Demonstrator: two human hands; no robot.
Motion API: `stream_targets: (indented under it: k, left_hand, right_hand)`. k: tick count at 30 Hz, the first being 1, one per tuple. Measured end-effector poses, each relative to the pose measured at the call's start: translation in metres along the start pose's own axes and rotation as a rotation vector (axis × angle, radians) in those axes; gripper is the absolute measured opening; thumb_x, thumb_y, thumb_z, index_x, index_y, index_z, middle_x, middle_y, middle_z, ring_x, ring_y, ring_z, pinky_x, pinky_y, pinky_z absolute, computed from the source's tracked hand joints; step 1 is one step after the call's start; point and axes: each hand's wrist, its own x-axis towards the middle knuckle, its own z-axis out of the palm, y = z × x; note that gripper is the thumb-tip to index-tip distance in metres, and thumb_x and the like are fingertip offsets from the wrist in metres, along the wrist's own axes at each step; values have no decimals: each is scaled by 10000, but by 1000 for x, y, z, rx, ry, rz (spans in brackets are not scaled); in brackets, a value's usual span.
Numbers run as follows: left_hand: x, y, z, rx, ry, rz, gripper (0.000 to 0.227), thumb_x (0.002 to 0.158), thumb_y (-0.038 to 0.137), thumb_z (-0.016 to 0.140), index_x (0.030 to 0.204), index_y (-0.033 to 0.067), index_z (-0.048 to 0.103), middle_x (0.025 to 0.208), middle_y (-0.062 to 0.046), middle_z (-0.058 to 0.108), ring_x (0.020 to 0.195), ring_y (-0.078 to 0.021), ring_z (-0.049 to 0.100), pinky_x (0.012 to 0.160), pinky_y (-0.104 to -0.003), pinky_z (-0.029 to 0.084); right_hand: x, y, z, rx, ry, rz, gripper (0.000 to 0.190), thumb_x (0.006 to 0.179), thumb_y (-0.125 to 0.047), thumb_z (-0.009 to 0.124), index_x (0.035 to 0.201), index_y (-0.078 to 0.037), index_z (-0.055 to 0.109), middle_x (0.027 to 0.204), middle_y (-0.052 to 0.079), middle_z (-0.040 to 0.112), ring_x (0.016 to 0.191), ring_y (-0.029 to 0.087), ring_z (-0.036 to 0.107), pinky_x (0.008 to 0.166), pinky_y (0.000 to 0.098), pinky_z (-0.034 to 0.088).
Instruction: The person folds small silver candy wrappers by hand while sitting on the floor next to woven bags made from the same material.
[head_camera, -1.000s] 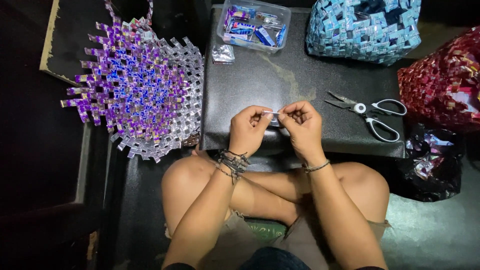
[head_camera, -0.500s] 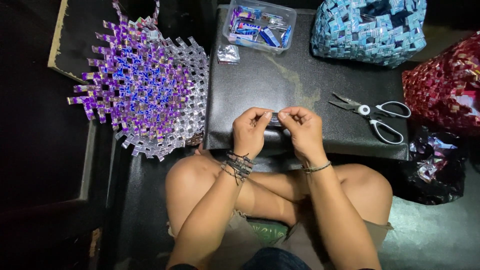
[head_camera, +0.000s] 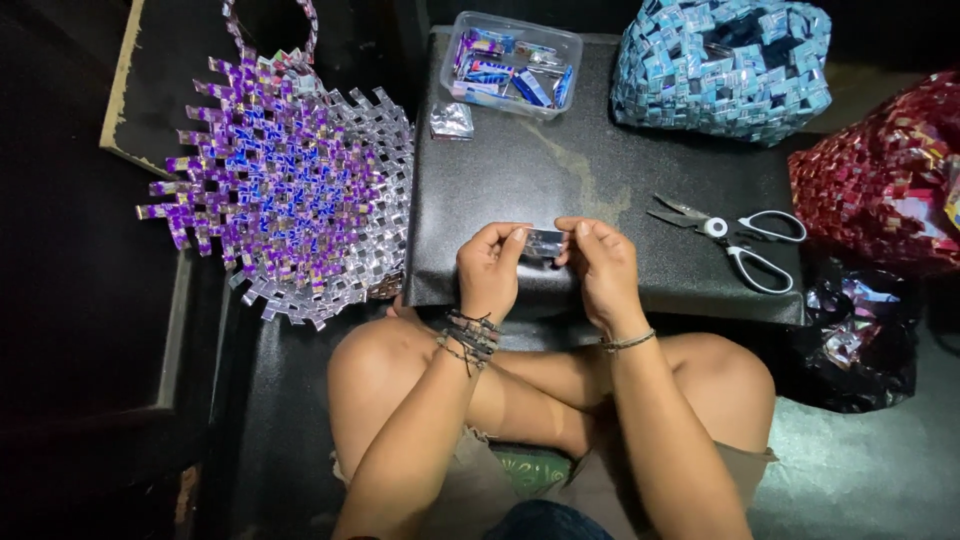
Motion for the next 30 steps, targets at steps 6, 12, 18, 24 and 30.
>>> stream_targets:
  k: [6,12,18,24,30]
  left_hand:
    - [-4,9,3,41,18,50,112,970,44,674,998,-3,772,926,-155,776,887,-155,729,745,-308,589]
    - [-9,24,10,135,63,246,132,989,81,658,993,39,783,881,-87,759,715,-134,662,639,-288,530]
    - [-16,20,20,274,210,494,177,985,60,668,1126,32,771,905,-93,682,759,-208,659,667,-325,545]
    - [-24,22,30,379,62,620,266,927,29,695,1184,64,754,912,-93,645,853,-293,669,780,-380,559]
    - [-17,26,14,382,46,634,268,904,143,737,1156,51,742,964,-89,617,910,-313,640,822,-419,519]
  right_hand:
    - [0,16,-7,-224,-15,-119,176,939,-93,757,1067,26,735,782,73,673,671,110,636,654,235,535]
    - [5,22,0,-56,59,-120,161,1015,-104,640,1060,21,730,809,147,697,650,186,683,635,263,581]
    - [-31,-11,27,-469,251,-473,160,996,-52,638,1130,4,705,1019,157,630,992,285,641,910,395,507]
    - [-39,18,22,-261,203,-280,269,986,-62,665,1235,35,696,1091,151,706,1020,174,647,907,336,561]
    - [-26,-1,8,-263,170,-232,273,974,-17,655,1239,12,717,983,94,719,890,103,632,797,267,582]
